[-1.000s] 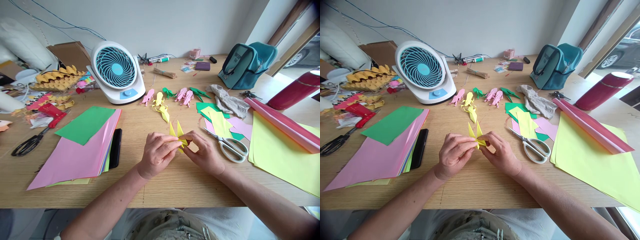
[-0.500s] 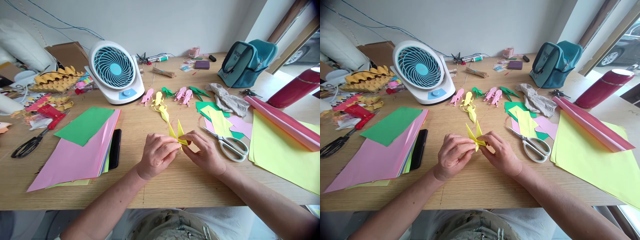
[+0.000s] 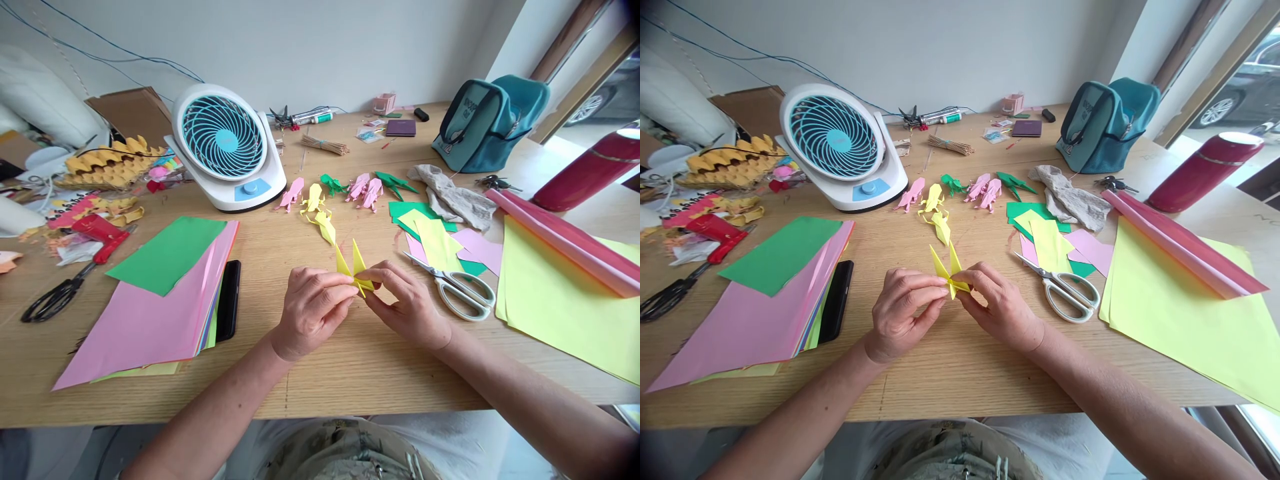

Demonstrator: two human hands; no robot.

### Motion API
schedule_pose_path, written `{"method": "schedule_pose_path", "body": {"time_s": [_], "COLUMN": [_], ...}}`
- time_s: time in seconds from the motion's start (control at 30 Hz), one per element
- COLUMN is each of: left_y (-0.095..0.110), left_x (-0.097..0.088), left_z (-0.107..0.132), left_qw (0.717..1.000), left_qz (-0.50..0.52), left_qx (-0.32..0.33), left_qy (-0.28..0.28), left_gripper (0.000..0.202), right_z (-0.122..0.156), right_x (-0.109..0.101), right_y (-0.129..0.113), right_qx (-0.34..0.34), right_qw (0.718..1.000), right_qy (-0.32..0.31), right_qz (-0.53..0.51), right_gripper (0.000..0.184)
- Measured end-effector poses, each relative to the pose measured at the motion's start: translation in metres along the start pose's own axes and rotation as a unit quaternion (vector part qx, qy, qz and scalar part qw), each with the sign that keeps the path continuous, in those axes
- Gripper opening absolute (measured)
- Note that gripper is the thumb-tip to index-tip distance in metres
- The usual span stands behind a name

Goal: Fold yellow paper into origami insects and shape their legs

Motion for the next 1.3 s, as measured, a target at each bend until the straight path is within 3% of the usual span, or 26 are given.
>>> {"method": "schedule_pose_path", "body": {"time_s": [0.7,1.1,1.3], "left_y": [0.0014,0.0042,0.0079], "left_x": [-0.0019,-0.0037,-0.0036], "left_z": [-0.0010,-0.0007,-0.0018], "left_qw": [1.000,0.998,0.990], "left_qz": [-0.002,-0.018,-0.073], "left_qx": [0.015,0.053,0.115], "left_qy": [-0.004,-0.012,-0.047], "left_gripper": [0.018,0.016,0.013], "right_z": [0.0029,0.0022,0.0014], "right_x": [0.0004,-0.0002,-0.0007], "right_y": [-0.0013,-0.0039,-0.0036], "right_qx": [-0.033,-0.050,-0.050], "right_qw": [0.999,0.998,0.997], "right_qy": [0.001,0.004,-0.009], "right_qz": [0.028,0.037,0.055], "right_gripper": [0.042,0.038,0.037]}}
Point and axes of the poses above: each hand's wrist, its own z-axis away from the middle knuckle, its own x-axis out of the palm, y = z × x, the point moved 7 cm from there along -z, towards the middle knuckle
